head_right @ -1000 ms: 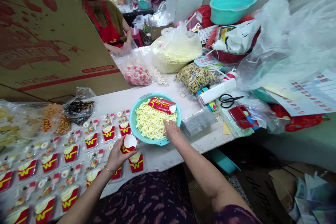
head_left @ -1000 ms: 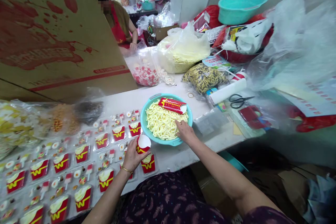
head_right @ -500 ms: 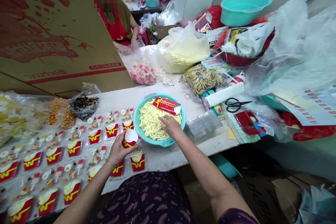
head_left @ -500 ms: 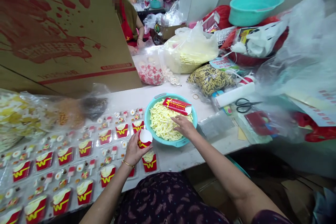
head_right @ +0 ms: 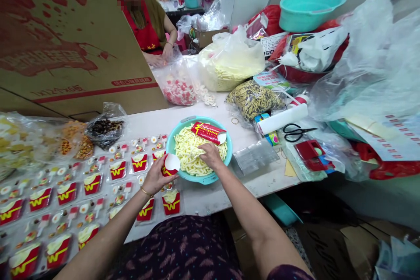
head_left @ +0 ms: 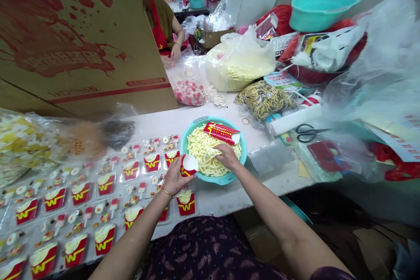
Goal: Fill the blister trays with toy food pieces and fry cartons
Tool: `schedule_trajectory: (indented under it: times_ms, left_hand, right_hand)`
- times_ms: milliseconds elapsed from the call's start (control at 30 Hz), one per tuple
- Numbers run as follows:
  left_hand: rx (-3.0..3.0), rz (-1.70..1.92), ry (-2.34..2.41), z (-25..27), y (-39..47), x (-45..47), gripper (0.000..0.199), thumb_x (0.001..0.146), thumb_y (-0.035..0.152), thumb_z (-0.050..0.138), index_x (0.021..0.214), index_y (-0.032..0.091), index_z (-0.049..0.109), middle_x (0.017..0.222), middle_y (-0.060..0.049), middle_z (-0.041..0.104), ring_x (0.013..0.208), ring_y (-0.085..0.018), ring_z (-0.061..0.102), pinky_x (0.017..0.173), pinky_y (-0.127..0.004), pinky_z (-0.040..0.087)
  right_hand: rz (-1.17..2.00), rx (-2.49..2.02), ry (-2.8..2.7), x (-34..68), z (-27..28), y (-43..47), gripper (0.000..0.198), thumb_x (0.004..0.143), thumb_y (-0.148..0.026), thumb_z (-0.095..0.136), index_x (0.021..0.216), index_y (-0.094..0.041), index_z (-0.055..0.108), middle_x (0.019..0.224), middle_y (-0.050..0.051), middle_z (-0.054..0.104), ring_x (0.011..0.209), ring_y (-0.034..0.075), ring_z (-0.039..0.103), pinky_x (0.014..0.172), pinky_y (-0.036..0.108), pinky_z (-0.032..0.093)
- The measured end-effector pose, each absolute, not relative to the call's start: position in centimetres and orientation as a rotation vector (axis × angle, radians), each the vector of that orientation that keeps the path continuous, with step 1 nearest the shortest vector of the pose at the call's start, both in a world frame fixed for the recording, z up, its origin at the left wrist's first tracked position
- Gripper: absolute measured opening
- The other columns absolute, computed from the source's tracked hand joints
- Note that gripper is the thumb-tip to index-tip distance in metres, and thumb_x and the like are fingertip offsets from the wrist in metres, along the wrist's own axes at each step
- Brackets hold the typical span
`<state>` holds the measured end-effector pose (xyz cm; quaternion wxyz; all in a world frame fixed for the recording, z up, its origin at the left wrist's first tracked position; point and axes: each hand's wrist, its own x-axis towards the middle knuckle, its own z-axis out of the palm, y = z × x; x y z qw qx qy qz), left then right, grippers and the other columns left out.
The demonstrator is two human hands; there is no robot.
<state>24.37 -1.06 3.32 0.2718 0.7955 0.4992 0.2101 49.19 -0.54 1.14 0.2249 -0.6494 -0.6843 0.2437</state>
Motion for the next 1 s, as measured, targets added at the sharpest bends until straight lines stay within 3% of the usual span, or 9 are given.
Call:
schedule_trajectory:
  times_ms: [167, 367, 633, 733, 833, 1000]
  left_hand:
    - [2.123, 0.537, 1.354, 3.1, -0.4, 25.0, 0.080, 0.056, 0.048, 0.067, 0.123, 0.017, 0.036, 0.113, -0.012, 0.049, 0.107, -0.028, 0.047, 0.091, -0.042, 0.038]
    - [2.166, 0.497, 1.316, 3.2, -0.1, 26.2, 0.080, 0.057, 0.049, 0.066, 0.122, 0.015, 0.036, 0.113, -0.012, 0.049, 0.104, -0.027, 0.047, 0.090, -0.041, 0.039]
    - [2.214, 0.493, 1.303, 2.3, 0.1, 27.6, 0.078, 0.055, 0.044, 0.069, 0.121, 0.017, 0.036, 0.108, -0.011, 0.050, 0.101, -0.027, 0.048, 0.088, -0.042, 0.039]
    - [2.226, 0.505, 1.309, 1.9, 0.3, 28.7, 0.077, 0.053, 0.041, 0.070, 0.118, 0.016, 0.038, 0.104, -0.010, 0.050, 0.098, -0.026, 0.048, 0.085, -0.041, 0.040]
    - [2.227, 0.534, 1.345, 1.7, 0.3, 29.3, 0.076, 0.053, 0.038, 0.071, 0.118, 0.017, 0.038, 0.102, -0.009, 0.049, 0.096, -0.026, 0.048, 0.084, -0.042, 0.040]
    - [2.232, 0.582, 1.350, 1.5, 0.1, 30.3, 0.073, 0.054, 0.035, 0.069, 0.116, 0.016, 0.037, 0.100, -0.009, 0.049, 0.096, -0.026, 0.047, 0.085, -0.042, 0.039]
  right_hand:
    - [0.992, -1.557, -1.613, 50.6, 1.9, -0.6, 0.034, 0.062, -0.012, 0.054, 0.095, -0.016, 0.061, 0.102, 0.005, 0.060, 0.096, 0.017, 0.054, 0.087, 0.032, 0.039]
    - [1.085, -1.622, -1.466, 51.0, 1.5, -1.1, 0.035, 0.058, -0.010, 0.053, 0.091, -0.016, 0.063, 0.093, 0.004, 0.063, 0.088, 0.017, 0.057, 0.084, 0.033, 0.043]
    - [1.394, -1.479, -1.356, 49.3, 3.6, -1.1, 0.041, 0.061, -0.011, 0.048, 0.099, -0.017, 0.060, 0.089, 0.001, 0.060, 0.069, 0.012, 0.056, 0.059, 0.024, 0.049]
    - [1.358, -1.509, -1.517, 48.1, 4.3, -0.6, 0.046, 0.060, -0.008, 0.049, 0.104, -0.018, 0.058, 0.098, 0.003, 0.058, 0.076, 0.013, 0.056, 0.061, 0.023, 0.048]
    - [1.284, -1.560, -1.619, 47.7, 4.6, -0.5, 0.047, 0.066, -0.013, 0.053, 0.112, -0.019, 0.053, 0.107, 0.005, 0.056, 0.087, 0.016, 0.055, 0.073, 0.028, 0.047]
    - [1.022, -1.662, -1.900, 46.4, 5.5, -0.8, 0.031, 0.076, -0.014, 0.046, 0.106, -0.015, 0.057, 0.101, 0.008, 0.057, 0.094, 0.017, 0.053, 0.086, 0.031, 0.039]
